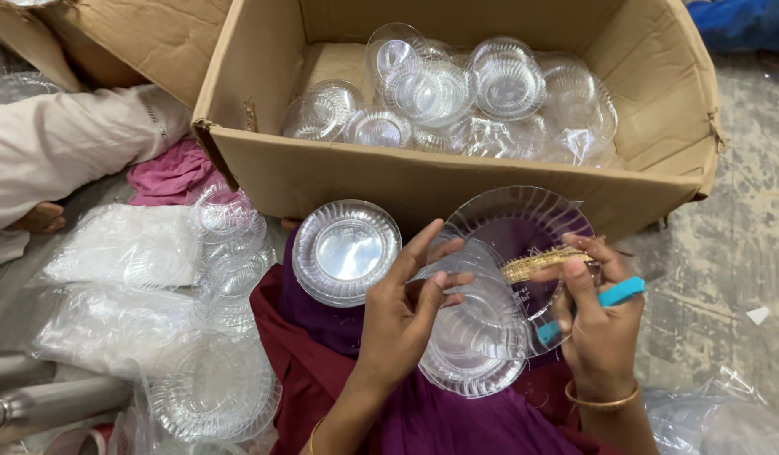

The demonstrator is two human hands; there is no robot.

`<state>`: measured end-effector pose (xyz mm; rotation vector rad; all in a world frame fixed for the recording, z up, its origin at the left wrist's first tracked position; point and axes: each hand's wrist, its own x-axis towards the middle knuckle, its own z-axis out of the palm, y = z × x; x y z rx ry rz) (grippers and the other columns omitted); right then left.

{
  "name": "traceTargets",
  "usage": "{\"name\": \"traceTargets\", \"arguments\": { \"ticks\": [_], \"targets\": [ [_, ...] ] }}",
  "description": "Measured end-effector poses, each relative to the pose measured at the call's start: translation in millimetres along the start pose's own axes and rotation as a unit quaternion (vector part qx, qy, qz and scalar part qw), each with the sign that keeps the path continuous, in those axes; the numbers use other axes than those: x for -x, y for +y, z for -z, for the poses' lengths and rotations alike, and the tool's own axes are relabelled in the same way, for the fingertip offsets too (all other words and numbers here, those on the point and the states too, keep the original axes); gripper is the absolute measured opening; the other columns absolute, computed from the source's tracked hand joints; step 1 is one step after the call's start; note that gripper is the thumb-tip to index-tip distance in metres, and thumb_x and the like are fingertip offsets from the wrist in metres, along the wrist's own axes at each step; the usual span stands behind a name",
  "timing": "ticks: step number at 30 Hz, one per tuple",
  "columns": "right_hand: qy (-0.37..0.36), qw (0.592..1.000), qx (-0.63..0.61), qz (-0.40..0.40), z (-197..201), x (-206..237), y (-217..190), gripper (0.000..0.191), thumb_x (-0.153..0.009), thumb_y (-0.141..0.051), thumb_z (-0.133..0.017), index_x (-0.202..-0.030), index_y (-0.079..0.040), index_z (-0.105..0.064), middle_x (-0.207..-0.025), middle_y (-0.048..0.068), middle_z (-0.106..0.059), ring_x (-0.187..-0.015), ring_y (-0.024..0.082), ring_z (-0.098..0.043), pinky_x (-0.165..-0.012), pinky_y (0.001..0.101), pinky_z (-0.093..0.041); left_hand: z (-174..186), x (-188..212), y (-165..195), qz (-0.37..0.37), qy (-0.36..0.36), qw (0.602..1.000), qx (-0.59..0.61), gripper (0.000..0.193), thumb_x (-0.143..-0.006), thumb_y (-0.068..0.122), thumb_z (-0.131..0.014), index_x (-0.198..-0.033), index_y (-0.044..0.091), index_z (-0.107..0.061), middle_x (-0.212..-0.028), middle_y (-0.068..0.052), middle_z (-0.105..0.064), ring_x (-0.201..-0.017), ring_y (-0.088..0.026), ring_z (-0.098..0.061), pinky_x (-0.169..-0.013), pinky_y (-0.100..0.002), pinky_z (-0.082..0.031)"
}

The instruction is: The person sits on the floor and uses a small blue utility knife to trim the edges of clear plastic plates. They pick up plates from a cardboard box, trim the rim, and place the finished plates into a stack on their lap.

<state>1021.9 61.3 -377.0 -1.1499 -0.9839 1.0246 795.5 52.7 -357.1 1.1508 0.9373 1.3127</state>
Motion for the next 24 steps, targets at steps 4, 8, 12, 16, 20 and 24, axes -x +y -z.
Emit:
{"name": "traceTargets", "arguments": {
  "ticks": [4,8,12,16,20,24],
  "targets": [
    [-0.051,0.998,-0.036,-0.012,15.5,11.6,4.6,0.030,-0.106,-0.017,-0.058,-0.131,-0.001,-0.056,-0.093,0.018,-0.073,-0.053,0.004,-0.046,-0.048,0.0175,-0.035,-5.3,-4.1,-0.7,-0.026,0.031,0.999,-0.012,0.045,-0.103,0.003,-0.052,-0.148,0.005,-0.050,-0.132,-0.018,-0.070,-0.100,-0.021,-0.078,-0.079,-0.030,-0.069],
    [-0.158,0.987,-0.041,-0.004,42.3,14.4,-1.1,0.040,-0.106,-0.027,-0.050,-0.140,-0.006,-0.047,-0.111,0.017,-0.073,-0.069,0.007,-0.057,-0.057,0.0192,-0.044,16.6,-12.7,19.3,-0.013,0.004,0.998,-0.058,0.037,-0.105,0.005,-0.054,-0.142,0.005,-0.058,-0.122,-0.015,-0.076,-0.089,-0.016,-0.078,-0.070,-0.025,-0.064],
    [-0.212,0.975,0.060,-0.011,78.8,27.5,-4.4,0.046,-0.106,-0.032,-0.047,-0.140,-0.002,-0.047,-0.096,0.010,-0.069,-0.074,0.009,-0.054,-0.067,0.0241,-0.047,31.2,-15.3,31.8,0.035,-0.181,0.976,-0.117,0.034,-0.105,0.007,-0.053,-0.136,0.009,-0.064,-0.110,-0.010,-0.081,-0.080,-0.011,-0.077,-0.062,-0.023,-0.061],
    [-0.308,0.937,0.159,-0.048,111.5,41.7,-0.6,0.064,-0.096,-0.059,-0.059,-0.120,0.000,-0.063,-0.068,-0.003,-0.045,-0.058,0.006,-0.042,-0.052,0.0237,-0.036,13.7,-15.6,21.4,0.055,-0.316,0.937,-0.142,0.040,-0.098,0.000,-0.053,-0.133,0.013,-0.067,-0.100,-0.006,-0.083,-0.071,-0.010,-0.076,-0.059,-0.025,-0.059],
    [-0.417,0.889,0.192,0.002,131.8,42.4,-1.9,0.083,-0.069,-0.088,-0.066,-0.093,-0.008,-0.059,-0.068,-0.007,-0.040,-0.055,0.004,-0.035,-0.050,0.0247,-0.026,-6.4,-17.2,10.5,0.032,-0.349,0.932,-0.094,0.048,-0.095,-0.009,-0.049,-0.134,0.013,-0.067,-0.099,-0.006,-0.081,-0.073,-0.010,-0.076,-0.066,-0.026,-0.062],
    [-0.474,0.832,0.280,0.068,131.3,20.6,0.3,0.090,-0.050,-0.094,-0.068,-0.084,-0.014,-0.046,-0.068,-0.007,-0.034,-0.057,0.005,-0.035,-0.053,0.0264,-0.027,-15.2,-22.9,9.4,0.042,-0.371,0.919,-0.128,0.049,-0.089,-0.007,-0.049,-0.129,0.015,-0.070,-0.093,-0.003,-0.082,-0.066,-0.011,-0.074,-0.058,-0.029,-0.060]
  ]
}}
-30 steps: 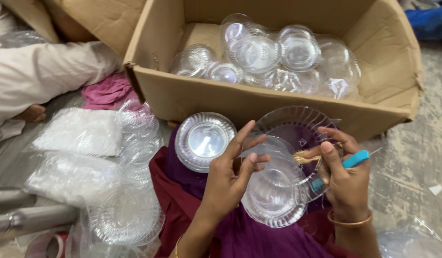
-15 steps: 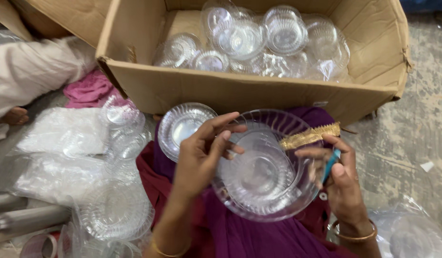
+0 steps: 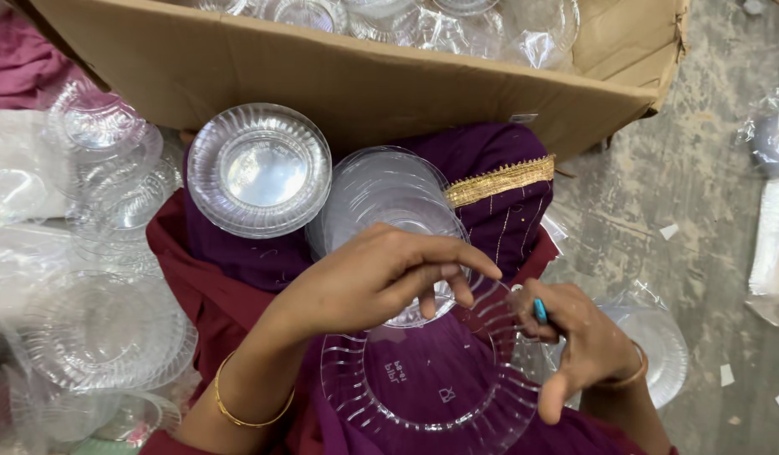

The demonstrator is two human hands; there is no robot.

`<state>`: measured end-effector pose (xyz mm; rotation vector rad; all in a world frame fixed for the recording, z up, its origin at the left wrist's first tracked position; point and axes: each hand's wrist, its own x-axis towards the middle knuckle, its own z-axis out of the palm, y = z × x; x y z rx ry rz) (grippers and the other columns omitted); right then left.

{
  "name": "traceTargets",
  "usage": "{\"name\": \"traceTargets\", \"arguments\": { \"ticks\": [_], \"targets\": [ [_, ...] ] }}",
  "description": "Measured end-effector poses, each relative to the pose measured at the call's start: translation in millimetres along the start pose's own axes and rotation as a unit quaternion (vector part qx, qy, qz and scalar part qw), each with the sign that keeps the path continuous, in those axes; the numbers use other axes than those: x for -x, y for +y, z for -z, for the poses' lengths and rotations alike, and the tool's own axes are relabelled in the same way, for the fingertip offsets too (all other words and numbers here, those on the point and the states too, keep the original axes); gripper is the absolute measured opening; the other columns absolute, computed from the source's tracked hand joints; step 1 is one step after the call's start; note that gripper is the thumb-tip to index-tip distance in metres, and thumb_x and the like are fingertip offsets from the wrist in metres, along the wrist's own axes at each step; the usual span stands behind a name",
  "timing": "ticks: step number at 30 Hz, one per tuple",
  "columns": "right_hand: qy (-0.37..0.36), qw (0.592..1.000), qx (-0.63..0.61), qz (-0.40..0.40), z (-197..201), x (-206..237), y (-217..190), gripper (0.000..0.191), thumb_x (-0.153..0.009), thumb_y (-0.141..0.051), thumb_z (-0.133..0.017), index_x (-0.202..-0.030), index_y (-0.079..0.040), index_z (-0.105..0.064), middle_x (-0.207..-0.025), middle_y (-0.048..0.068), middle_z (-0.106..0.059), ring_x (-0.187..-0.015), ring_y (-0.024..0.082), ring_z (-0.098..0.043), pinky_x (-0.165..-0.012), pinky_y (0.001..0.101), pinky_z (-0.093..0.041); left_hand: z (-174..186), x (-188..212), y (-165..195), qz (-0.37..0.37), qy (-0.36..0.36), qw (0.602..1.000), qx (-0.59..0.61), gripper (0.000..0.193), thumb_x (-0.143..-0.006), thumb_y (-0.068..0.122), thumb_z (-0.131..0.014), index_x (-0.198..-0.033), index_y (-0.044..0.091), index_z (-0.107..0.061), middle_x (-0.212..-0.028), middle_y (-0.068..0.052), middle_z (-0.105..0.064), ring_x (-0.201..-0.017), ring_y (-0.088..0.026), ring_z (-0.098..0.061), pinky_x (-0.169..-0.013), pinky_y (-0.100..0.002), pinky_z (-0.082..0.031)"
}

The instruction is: The person sits on the floor and uses a small blue utility knife to trim the edges of clear plastic plates. They pick up plates from a cardboard box, trim the rim, and place the finished plates into a stack on their lap.

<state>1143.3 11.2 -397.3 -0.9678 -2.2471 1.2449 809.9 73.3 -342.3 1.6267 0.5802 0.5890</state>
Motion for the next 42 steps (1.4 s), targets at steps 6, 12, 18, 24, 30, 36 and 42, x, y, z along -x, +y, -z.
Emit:
{"name": "traceTargets", "arguments": {
  "ticks": [6,12,18,24,30,36,42],
  "targets": [
    [-0.019,0.983,0.020,0.181,9.7,-31.2,7.7,0.144,-0.051,-0.088,-0.077,-0.146,0.011,-0.035,-0.092,-0.005,-0.053,-0.074,0.008,-0.048,-0.065,0.0268,-0.038,0.9,-8.7,5.5,0.006,-0.016,0.999,-0.035,0.043,-0.090,0.000,-0.050,-0.125,0.014,-0.071,-0.089,-0.002,-0.081,-0.060,-0.012,-0.076,-0.061,-0.030,-0.063],
    [-0.121,0.985,-0.108,0.057,11.9,-47.6,6.4,0.146,-0.041,-0.082,-0.084,-0.149,0.006,-0.043,-0.108,0.003,-0.068,-0.070,0.007,-0.059,-0.060,0.0220,-0.049,-0.2,-9.1,5.7,0.012,-0.007,0.999,-0.038,0.028,-0.098,0.010,-0.053,-0.120,0.011,-0.071,-0.085,-0.002,-0.081,-0.057,-0.012,-0.074,-0.058,-0.031,-0.060],
    [-0.115,0.986,-0.116,0.014,13.7,-54.4,-7.0,0.143,-0.041,-0.081,-0.085,-0.143,0.011,-0.046,-0.097,0.001,-0.067,-0.069,0.007,-0.058,-0.062,0.0222,-0.050,-0.7,-11.0,-1.7,0.006,-0.008,1.000,-0.027,0.025,-0.098,0.014,-0.054,-0.117,0.010,-0.071,-0.087,0.000,-0.081,-0.054,-0.014,-0.073,-0.058,-0.032,-0.059],
    [-0.114,0.986,-0.115,-0.022,11.6,-57.7,-17.5,0.132,-0.039,-0.080,-0.086,-0.132,0.008,-0.056,-0.081,-0.002,-0.066,-0.066,0.007,-0.062,-0.061,0.0229,-0.052,-0.8,-8.8,-6.1,-0.003,-0.003,0.999,-0.045,0.025,-0.097,0.013,-0.054,-0.115,0.012,-0.072,-0.085,0.000,-0.081,-0.058,-0.014,-0.076,-0.062,-0.033,-0.061],
    [-0.121,0.989,-0.084,0.013,9.9,-63.2,-14.6,0.142,-0.037,-0.084,-0.079,-0.140,0.009,-0.051,-0.099,0.001,-0.065,-0.071,0.008,-0.054,-0.062,0.0234,-0.046,-0.8,-5.7,-10.0,-0.023,0.012,0.998,-0.053,0.026,-0.095,0.011,-0.055,-0.114,0.013,-0.074,-0.083,0.000,-0.081,-0.068,-0.016,-0.079,-0.071,-0.035,-0.061],
    [-0.114,0.990,-0.048,0.067,5.7,-59.0,-3.8,0.152,-0.033,-0.084,-0.080,-0.148,0.009,-0.045,-0.101,0.001,-0.066,-0.070,0.007,-0.054,-0.061,0.0227,-0.046,-1.4,-3.7,-18.0,-0.047,0.015,0.996,-0.075,0.024,-0.094,0.014,-0.057,-0.111,0.013,-0.074,-0.082,0.001,-0.082,-0.077,-0.018,-0.078,-0.074,-0.037,-0.058],
    [-0.089,0.994,-0.013,0.054,4.4,-53.4,5.1,0.141,-0.028,-0.086,-0.076,-0.134,0.006,-0.057,-0.082,-0.003,-0.055,-0.064,0.010,-0.053,-0.058,0.0241,-0.045,-1.4,-0.4,-21.5,-0.057,0.024,0.996,-0.062,0.023,-0.096,0.013,-0.056,-0.110,0.013,-0.074,-0.083,0.002,-0.081,-0.078,-0.016,-0.080,-0.075,-0.035,-0.061]
  ]
}}
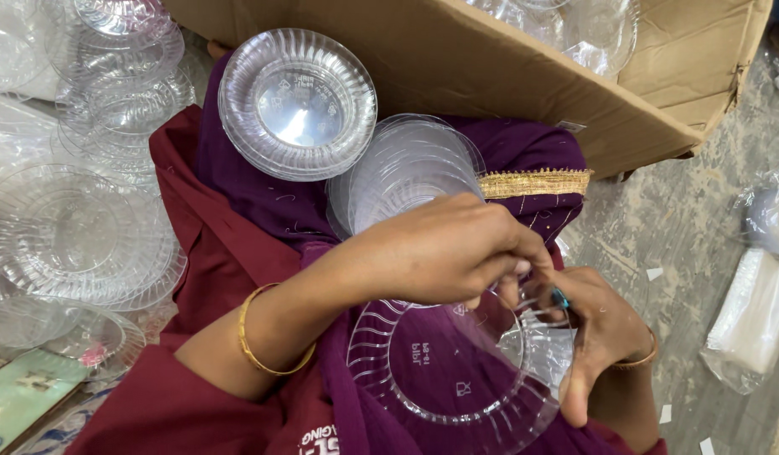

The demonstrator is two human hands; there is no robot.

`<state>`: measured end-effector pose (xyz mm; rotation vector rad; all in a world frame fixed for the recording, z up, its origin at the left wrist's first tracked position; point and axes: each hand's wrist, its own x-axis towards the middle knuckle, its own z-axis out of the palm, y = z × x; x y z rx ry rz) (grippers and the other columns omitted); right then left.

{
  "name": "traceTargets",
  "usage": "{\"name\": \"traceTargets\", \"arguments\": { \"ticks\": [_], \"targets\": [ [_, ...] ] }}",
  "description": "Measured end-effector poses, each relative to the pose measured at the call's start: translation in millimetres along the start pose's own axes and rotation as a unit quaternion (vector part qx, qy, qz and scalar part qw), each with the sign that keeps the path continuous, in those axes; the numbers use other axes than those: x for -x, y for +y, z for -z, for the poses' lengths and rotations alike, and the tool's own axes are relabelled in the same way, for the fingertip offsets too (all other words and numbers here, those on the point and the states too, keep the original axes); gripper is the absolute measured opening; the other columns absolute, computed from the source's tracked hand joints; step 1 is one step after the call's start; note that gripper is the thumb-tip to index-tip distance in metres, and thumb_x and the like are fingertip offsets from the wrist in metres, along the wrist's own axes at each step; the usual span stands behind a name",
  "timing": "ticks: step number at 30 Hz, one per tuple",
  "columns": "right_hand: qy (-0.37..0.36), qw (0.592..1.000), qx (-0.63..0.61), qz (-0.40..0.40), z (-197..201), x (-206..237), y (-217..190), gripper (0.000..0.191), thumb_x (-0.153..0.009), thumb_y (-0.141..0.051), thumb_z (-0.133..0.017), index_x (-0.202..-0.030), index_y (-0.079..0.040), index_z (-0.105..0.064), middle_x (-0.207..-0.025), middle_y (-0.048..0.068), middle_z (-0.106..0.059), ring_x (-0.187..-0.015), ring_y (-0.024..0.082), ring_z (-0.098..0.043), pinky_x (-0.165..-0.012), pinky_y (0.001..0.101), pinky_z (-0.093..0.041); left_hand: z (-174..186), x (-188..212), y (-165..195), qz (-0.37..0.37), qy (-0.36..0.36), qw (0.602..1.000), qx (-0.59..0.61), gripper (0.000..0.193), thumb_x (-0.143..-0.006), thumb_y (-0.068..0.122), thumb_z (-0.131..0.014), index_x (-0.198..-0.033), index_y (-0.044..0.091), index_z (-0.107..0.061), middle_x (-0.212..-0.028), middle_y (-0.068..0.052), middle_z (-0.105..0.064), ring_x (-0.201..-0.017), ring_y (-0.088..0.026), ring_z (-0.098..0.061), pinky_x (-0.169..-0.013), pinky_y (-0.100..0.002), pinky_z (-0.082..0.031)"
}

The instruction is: The person sits on the floor and uses a small blue utility knife to trim the edges of clear plastic plates. They pick up plates from a cardboard box, trim the rim, and place the finished plates into a stack on their lap.

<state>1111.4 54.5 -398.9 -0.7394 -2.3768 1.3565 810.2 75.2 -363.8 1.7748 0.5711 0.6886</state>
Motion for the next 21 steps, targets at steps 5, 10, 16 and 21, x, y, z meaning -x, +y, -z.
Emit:
{"name": "traceTargets", "arguments": {
  "ticks": [5,10,16,21],
  "targets": [
    [-0.010,0.999,0.014,0.030,-3.9,-7.0,-10.4,0.135,-0.049,-0.088,-0.072,-0.138,0.010,-0.050,-0.099,0.004,-0.066,-0.078,0.012,-0.068,-0.070,0.0263,-0.057,1.0,6.3,0.9,0.030,0.002,0.999,-0.012,0.024,-0.093,0.012,-0.057,-0.109,0.014,-0.075,-0.081,0.001,-0.080,-0.074,-0.018,-0.079,-0.071,-0.036,-0.061],
    [0.022,0.998,0.044,0.049,-9.0,-12.3,-18.7,0.129,-0.051,-0.092,-0.064,-0.134,0.006,-0.049,-0.099,0.005,-0.068,-0.075,0.013,-0.069,-0.068,0.0267,-0.058,0.0,4.3,0.9,-0.017,0.016,1.000,-0.019,0.025,-0.093,0.012,-0.058,-0.112,0.014,-0.075,-0.081,0.001,-0.081,-0.074,-0.017,-0.079,-0.070,-0.035,-0.060],
    [0.053,0.992,0.083,0.078,-23.2,5.0,-6.7,0.133,-0.057,-0.094,-0.056,-0.144,0.007,-0.044,-0.092,0.004,-0.067,-0.071,0.013,-0.067,-0.064,0.0285,-0.056,0.0,11.2,1.8,0.022,-0.009,1.000,-0.010,0.026,-0.095,0.013,-0.056,-0.115,0.015,-0.073,-0.084,0.003,-0.081,-0.059,-0.014,-0.076,-0.062,-0.032,-0.060],
    [0.102,0.980,0.132,0.113,-36.4,22.6,1.4,0.131,-0.065,-0.095,-0.054,-0.137,0.014,-0.038,-0.087,0.002,-0.064,-0.068,0.015,-0.062,-0.063,0.0312,-0.049,-2.1,16.0,2.8,0.020,-0.009,1.000,-0.022,0.024,-0.095,0.014,-0.057,-0.112,0.016,-0.074,-0.084,0.004,-0.081,-0.059,-0.013,-0.076,-0.061,-0.033,-0.059]
  ]
}}
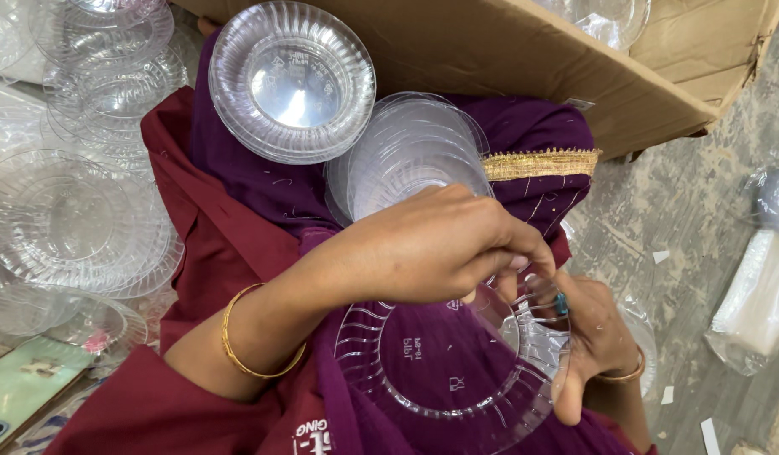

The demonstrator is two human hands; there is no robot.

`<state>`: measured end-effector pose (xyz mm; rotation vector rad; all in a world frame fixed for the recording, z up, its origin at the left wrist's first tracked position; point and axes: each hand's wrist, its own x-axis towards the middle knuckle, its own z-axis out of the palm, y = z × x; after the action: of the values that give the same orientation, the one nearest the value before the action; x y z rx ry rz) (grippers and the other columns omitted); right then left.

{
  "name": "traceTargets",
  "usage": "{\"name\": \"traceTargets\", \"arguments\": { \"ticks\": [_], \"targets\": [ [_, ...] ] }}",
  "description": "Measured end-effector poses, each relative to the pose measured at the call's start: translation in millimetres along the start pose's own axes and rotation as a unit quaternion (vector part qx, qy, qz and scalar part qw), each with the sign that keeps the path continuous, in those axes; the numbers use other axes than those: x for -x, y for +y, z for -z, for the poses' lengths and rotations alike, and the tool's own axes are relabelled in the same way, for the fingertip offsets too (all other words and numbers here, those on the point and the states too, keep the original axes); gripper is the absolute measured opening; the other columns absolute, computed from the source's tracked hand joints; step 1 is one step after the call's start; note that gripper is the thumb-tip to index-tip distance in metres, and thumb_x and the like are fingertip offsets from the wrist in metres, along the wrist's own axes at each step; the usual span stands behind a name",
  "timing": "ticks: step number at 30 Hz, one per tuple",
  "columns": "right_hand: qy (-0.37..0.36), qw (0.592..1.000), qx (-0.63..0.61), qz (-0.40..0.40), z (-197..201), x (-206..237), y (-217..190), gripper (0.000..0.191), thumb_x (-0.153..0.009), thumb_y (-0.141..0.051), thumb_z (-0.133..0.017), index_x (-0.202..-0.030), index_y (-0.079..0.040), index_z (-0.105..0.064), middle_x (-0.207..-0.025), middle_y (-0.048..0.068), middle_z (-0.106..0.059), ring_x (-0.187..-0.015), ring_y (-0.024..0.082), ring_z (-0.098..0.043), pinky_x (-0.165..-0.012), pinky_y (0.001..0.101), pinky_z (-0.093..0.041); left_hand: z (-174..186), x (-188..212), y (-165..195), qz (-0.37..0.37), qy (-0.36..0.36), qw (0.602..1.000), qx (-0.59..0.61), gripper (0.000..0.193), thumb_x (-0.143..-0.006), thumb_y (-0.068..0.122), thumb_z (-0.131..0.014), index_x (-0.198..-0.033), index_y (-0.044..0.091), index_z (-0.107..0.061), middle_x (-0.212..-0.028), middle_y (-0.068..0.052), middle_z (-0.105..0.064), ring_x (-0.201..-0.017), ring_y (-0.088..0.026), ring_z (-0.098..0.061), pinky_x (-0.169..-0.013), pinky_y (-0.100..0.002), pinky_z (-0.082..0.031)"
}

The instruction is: The person sits on the floor and uses a small blue utility knife to trim the edges of clear plastic plates. They pick up plates from a cardboard box, trim the rim, and place the finished plates into a stack on their lap.

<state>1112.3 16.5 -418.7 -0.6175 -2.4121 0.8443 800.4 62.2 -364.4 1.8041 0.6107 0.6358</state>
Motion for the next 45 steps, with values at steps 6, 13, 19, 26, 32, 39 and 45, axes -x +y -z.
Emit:
{"name": "traceTargets", "arguments": {
  "ticks": [6,13,19,26,32,39,45],
  "targets": [
    [-0.006,0.994,0.023,-0.108,-8.0,17.1,-3.4,0.099,-0.058,-0.095,-0.048,-0.088,-0.001,-0.058,-0.069,0.005,-0.049,-0.054,0.023,-0.052,-0.052,0.0358,-0.042,-0.9,6.2,-1.1,-0.053,0.053,0.997,-0.034,0.022,-0.098,0.014,-0.059,-0.112,0.014,-0.075,-0.083,0.000,-0.081,-0.073,-0.015,-0.077,-0.066,-0.034,-0.059],
    [0.037,0.982,0.052,-0.180,-28.9,40.2,-12.1,0.092,-0.074,-0.092,-0.045,-0.093,-0.002,-0.059,-0.073,0.006,-0.057,-0.062,0.025,-0.060,-0.061,0.0369,-0.050,2.3,15.5,2.0,0.018,0.037,0.999,-0.022,0.026,-0.094,0.014,-0.058,-0.114,0.015,-0.075,-0.083,-0.002,-0.080,-0.064,-0.018,-0.076,-0.065,-0.037,-0.058],
    [0.072,0.976,0.027,-0.201,-50.6,62.7,-9.9,0.083,-0.085,-0.086,-0.042,-0.091,-0.005,-0.058,-0.076,0.004,-0.061,-0.061,0.021,-0.060,-0.057,0.0356,-0.046,2.6,21.6,0.4,0.041,0.059,0.997,-0.032,0.031,-0.091,0.010,-0.057,-0.116,0.014,-0.074,-0.082,-0.002,-0.080,-0.063,-0.017,-0.075,-0.067,-0.038,-0.058],
    [0.276,0.919,-0.196,-0.202,-71.8,42.2,-23.0,0.044,-0.100,-0.051,-0.064,-0.090,-0.009,-0.057,-0.069,-0.002,-0.055,-0.055,0.007,-0.051,-0.047,0.0218,-0.039,15.1,31.2,6.8,0.175,0.157,0.971,-0.055,0.040,-0.097,0.003,-0.050,-0.126,0.019,-0.072,-0.092,0.002,-0.082,-0.051,-0.011,-0.071,-0.042,-0.029,-0.052],
    [0.373,0.850,-0.158,-0.336,-58.2,-27.2,-35.2,0.020,-0.096,-0.012,-0.069,-0.110,-0.004,-0.058,-0.080,0.007,-0.066,-0.055,0.008,-0.053,-0.048,0.0202,-0.042,11.7,27.6,17.2,0.105,0.268,0.956,-0.052,0.038,-0.105,0.021,-0.053,-0.142,0.018,-0.061,-0.090,-0.008,-0.079,-0.068,-0.014,-0.075,-0.060,-0.032,-0.059],
    [0.504,0.803,-0.165,-0.272,-30.2,-41.7,-19.3,0.015,-0.115,-0.012,-0.070,-0.119,-0.002,-0.060,-0.088,0.008,-0.067,-0.061,0.006,-0.055,-0.055,0.0178,-0.042,70.3,71.4,-47.8,0.074,0.470,0.827,-0.300,0.033,-0.117,0.025,-0.058,-0.145,0.008,-0.058,-0.141,-0.018,-0.068,-0.130,-0.034,-0.066,-0.109,-0.046,-0.053],
    [0.246,0.837,0.011,-0.488,-63.8,-36.2,6.1,0.035,-0.090,-0.015,-0.075,-0.122,-0.005,-0.067,-0.104,0.005,-0.075,-0.073,0.010,-0.068,-0.062,0.0226,-0.056,94.1,113.4,-128.2,0.286,0.476,0.730,-0.398,0.058,-0.076,0.020,-0.089,-0.124,-0.001,-0.065,-0.113,-0.027,-0.064,-0.103,-0.043,-0.062,-0.086,-0.051,-0.050]
  ]
}}
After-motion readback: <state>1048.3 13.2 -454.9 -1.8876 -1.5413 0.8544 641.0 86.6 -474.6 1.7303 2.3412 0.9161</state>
